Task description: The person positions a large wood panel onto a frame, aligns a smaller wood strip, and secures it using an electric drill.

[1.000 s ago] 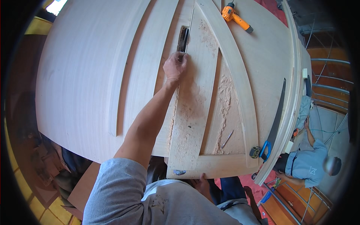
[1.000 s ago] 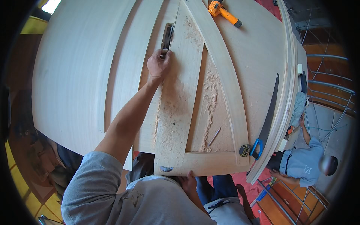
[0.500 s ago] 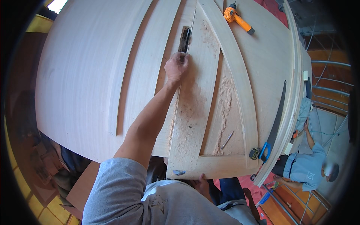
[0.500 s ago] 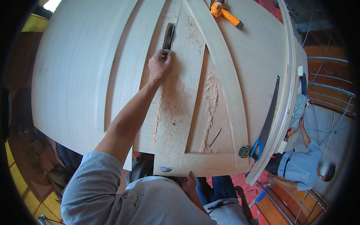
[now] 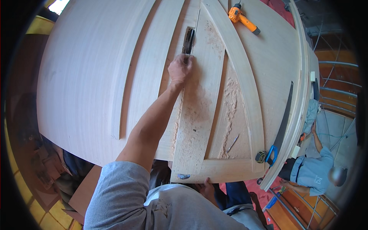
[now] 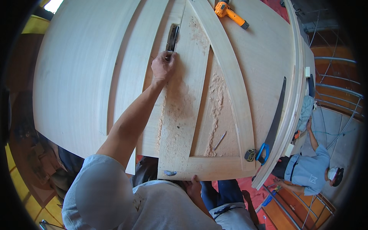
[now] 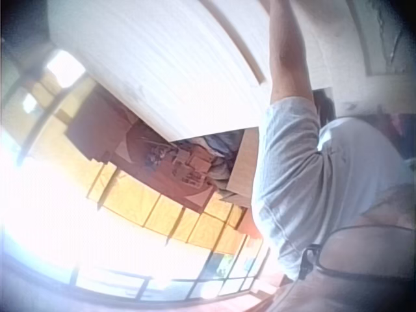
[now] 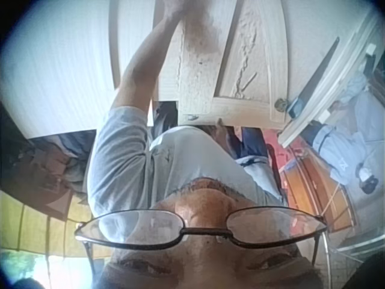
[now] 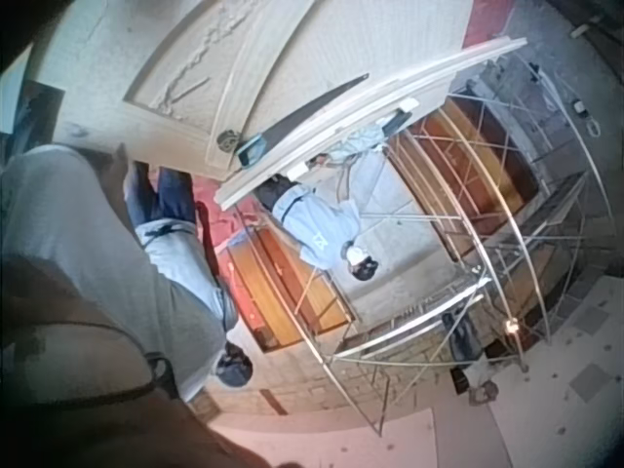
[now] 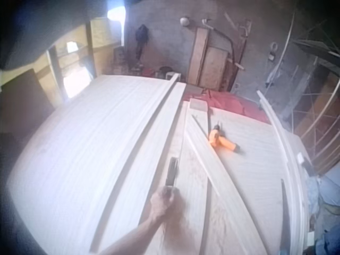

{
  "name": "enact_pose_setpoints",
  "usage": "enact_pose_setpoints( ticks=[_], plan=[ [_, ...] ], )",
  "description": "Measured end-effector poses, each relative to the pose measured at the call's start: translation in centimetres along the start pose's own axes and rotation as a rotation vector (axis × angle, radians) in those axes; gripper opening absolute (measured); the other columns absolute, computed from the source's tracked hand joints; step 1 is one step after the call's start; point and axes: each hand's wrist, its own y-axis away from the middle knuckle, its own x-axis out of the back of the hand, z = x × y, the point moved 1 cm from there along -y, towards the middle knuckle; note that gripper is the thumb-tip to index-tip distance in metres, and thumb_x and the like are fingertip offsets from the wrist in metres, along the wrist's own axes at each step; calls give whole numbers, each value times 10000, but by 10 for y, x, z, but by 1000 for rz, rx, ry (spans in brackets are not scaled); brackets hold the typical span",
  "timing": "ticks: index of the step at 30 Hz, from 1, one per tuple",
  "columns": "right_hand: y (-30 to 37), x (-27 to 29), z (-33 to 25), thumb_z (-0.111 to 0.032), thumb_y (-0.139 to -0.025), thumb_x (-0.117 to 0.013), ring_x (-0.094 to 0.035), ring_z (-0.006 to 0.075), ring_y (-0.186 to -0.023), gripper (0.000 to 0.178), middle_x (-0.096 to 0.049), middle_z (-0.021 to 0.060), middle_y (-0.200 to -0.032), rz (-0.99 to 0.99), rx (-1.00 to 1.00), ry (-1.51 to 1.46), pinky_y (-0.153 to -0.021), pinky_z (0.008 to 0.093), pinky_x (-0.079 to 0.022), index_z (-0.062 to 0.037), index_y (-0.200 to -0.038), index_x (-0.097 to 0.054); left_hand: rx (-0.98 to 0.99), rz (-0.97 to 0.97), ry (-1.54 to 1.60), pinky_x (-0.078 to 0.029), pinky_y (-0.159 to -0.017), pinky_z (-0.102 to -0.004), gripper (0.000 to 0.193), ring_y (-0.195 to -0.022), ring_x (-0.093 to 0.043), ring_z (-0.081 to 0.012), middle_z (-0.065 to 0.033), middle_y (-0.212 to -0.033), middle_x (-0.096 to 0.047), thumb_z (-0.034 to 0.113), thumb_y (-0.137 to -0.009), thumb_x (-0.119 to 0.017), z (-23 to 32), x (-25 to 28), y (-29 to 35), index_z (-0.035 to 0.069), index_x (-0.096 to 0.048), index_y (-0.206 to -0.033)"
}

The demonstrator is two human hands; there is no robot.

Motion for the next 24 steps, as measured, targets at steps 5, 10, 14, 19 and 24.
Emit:
enact_pose_setpoints(
  ticks=[5,10,14,19,24],
  plan=[
    [-3,4,1,-309,-1127,-552,-572,387,-1367,456,-552,148,-1506,-29,-4,-24,-1120,627,-495,-139,-1531,-426,26,-25,-14,-601,-807,-428,290,-869,-774,-337,-152,-918,-786,389,-944,-760,5,1,0,107,-802,-1000],
    [3,-4,-3,-322,-1131,-544,-565,385,-1380,469,-552,154,-1507,-41,-3,-11,-1132,616,-492,-124,-1539,-423,-17,13,1,-579,-764,-470,239,-842,-745,-356,-123,-910,-761,375,-949,-732,1,1,0,140,-774,-950],
    [6,-7,-5,-324,-1133,-537,-575,388,-1368,476,-558,162,-1497,-25,-9,-12,-1134,609,-495,-99,-1538,-425,-16,25,-1,-582,-768,-465,231,-844,-748,-353,-125,-912,-764,364,-941,-736,1,1,1,136,-773,-936],
    [8,-9,-6,-311,-1136,-533,-588,386,-1347,470,-563,164,-1484,-29,11,-6,-1135,608,-493,-91,-1538,-428,19,-13,28,-594,-794,-448,276,-853,-766,-352,-145,-906,-781,378,-937,-756,4,1,-1,108,-791,-982],
    [5,-5,-9,-287,-1135,-534,-577,380,-1359,471,-555,168,-1489,-49,-13,-10,-1128,612,-497,-83,-1543,-419,30,3,11,-599,-809,-438,307,-860,-776,-342,-156,-902,-789,388,-931,-772,3,6,-1,93,-800,-1011]
  ],
)
